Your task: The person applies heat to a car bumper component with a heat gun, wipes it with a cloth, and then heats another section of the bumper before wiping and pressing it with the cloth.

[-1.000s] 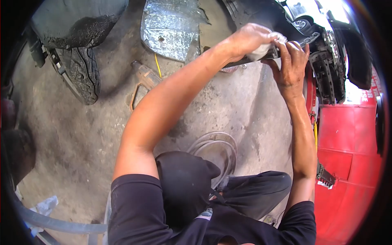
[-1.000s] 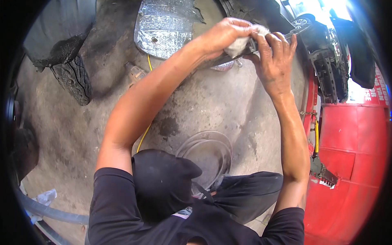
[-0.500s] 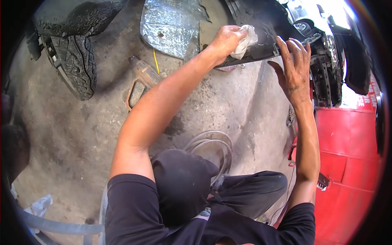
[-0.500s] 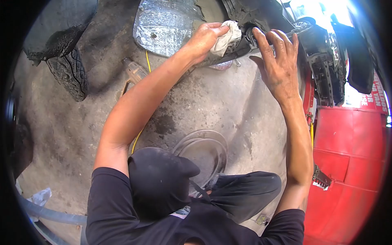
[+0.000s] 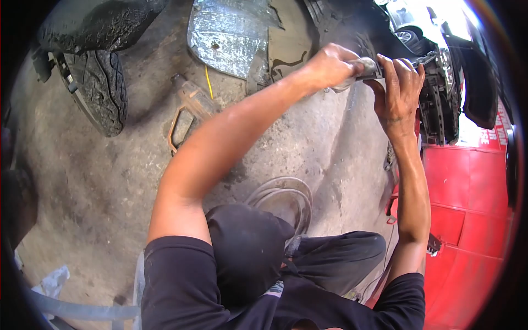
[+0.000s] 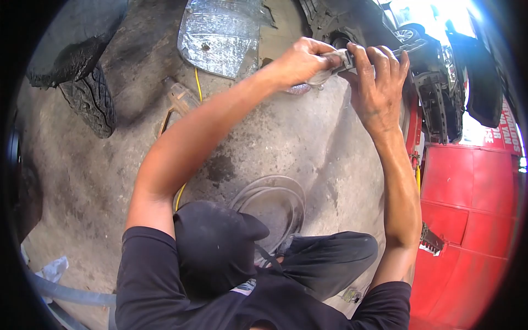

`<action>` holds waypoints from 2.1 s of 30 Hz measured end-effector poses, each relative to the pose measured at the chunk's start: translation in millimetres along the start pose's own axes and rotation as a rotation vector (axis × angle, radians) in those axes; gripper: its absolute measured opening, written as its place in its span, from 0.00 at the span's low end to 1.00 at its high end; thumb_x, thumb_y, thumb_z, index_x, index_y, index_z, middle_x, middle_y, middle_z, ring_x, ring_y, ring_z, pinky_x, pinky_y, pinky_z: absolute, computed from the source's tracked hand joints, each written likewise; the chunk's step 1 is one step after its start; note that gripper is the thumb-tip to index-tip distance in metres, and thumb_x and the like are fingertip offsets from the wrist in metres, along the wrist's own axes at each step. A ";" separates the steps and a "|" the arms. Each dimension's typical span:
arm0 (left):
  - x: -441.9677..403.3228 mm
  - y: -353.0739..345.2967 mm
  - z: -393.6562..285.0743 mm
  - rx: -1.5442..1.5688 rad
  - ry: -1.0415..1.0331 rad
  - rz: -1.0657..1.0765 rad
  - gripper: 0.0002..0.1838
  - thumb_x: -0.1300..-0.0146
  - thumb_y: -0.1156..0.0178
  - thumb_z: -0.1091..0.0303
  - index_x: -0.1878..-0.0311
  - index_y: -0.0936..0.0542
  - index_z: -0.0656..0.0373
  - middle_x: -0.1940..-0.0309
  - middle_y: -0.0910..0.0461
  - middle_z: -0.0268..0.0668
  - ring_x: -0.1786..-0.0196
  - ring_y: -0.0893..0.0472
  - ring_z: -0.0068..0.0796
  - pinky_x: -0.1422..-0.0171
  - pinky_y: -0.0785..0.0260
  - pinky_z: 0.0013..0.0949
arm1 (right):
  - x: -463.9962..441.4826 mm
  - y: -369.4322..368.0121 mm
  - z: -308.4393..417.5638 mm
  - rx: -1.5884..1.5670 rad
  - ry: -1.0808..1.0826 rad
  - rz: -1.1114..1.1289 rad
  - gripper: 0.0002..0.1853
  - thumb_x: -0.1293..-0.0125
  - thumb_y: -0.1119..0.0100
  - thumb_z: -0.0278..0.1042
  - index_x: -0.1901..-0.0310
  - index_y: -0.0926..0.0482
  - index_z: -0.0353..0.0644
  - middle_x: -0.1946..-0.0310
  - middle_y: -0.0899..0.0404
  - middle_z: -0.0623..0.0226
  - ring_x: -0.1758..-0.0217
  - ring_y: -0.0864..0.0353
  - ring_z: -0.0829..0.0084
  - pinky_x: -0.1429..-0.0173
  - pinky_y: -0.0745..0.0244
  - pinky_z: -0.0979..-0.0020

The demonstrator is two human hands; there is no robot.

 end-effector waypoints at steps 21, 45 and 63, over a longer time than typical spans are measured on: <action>4.6 5.6 -52.6 0.318 -0.043 -0.035 0.11 0.28 0.36 0.68 0.58 0.13 0.67 0.71 0.16 0.30 0.69 0.22 0.16 0.62 0.29 0.28 | 1.7 2.4 -1.7 -0.165 -0.020 -0.037 0.40 0.47 0.24 0.26 0.29 0.24 0.52 0.39 0.26 0.62 0.32 0.25 0.57 0.23 0.41 0.37; 101.8 -9.4 -28.9 -0.338 0.140 -0.160 0.25 0.26 0.40 0.53 0.46 0.17 0.72 0.52 0.17 0.54 0.53 0.16 0.37 0.50 0.23 0.39 | 132.4 -20.5 52.2 -1.023 -1.173 -0.063 0.29 0.30 0.33 0.25 0.30 0.31 0.33 0.43 0.18 0.56 0.44 0.17 0.69 0.38 0.23 0.70; 32.6 3.5 -106.3 -0.351 -0.064 0.004 0.23 0.26 0.39 0.54 0.57 0.15 0.71 0.79 0.28 0.28 0.70 0.33 0.17 0.67 0.39 0.32 | 81.8 -118.3 72.8 -1.115 -1.305 -0.543 0.32 0.26 0.50 0.23 0.22 0.44 0.28 0.32 0.26 0.47 0.26 0.29 0.59 0.23 0.39 0.64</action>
Point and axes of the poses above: each hand's wrist, its own x-axis away from the middle knuckle, its own y-axis out of the back of the hand, z = x × y, the point moved 6 cm from there along -x, towards the middle knuckle
